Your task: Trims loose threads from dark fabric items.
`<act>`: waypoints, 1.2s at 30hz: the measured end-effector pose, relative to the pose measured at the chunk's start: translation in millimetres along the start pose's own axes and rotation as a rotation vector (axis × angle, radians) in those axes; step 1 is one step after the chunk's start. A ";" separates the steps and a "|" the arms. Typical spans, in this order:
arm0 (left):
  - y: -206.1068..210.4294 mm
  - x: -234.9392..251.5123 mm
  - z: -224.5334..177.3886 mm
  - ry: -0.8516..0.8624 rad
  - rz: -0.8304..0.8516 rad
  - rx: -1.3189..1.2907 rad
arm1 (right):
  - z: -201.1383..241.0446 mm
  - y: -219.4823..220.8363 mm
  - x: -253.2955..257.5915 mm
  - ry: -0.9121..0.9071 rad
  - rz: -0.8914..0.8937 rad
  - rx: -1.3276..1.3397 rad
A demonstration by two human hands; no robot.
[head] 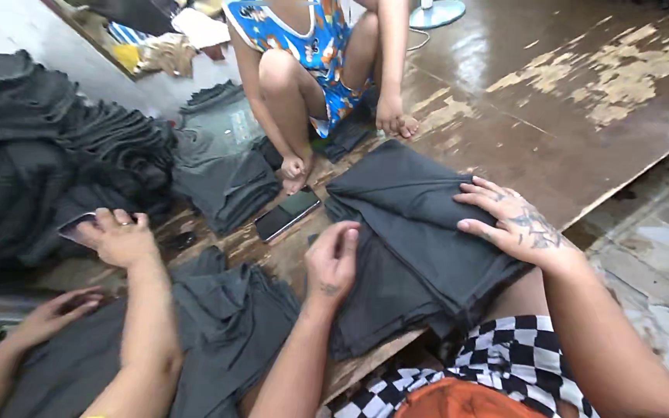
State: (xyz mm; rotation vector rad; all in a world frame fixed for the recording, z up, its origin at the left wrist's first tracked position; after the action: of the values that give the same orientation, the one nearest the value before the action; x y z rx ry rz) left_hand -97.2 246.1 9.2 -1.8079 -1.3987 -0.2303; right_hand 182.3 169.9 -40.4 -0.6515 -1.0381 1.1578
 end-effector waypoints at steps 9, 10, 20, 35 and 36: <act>-53.8 53.2 182.8 -0.692 0.505 0.551 | 7.3 -5.0 2.1 -0.003 -0.030 0.007; -53.4 55.4 187.7 -0.706 0.529 0.558 | 7.5 -5.8 1.9 0.000 -0.034 0.011; -56.5 60.1 187.6 -0.703 0.469 0.577 | 5.3 -4.6 0.0 -0.015 -0.071 0.020; -38.0 4.6 21.8 -0.198 0.077 0.385 | 2.2 -6.2 -5.4 -0.057 -0.157 0.045; -28.2 -2.2 -8.3 -0.070 0.085 0.318 | 1.8 -6.5 -5.1 -0.057 -0.162 0.052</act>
State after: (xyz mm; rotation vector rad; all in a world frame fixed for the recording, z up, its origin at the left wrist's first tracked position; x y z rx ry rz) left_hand -119.9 240.1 27.0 -1.6181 -1.3197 0.0965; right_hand 183.1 162.9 -35.7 -0.4864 -1.0853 1.0628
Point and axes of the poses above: each hand's wrist, its own x-axis towards the middle knuckle, its own y-axis out of the palm, z = x × y, the point moved 10 cm from there along x, towards the middle knuckle, and after that the axes turned 7 degrees about -x, right-handed, at the moved point
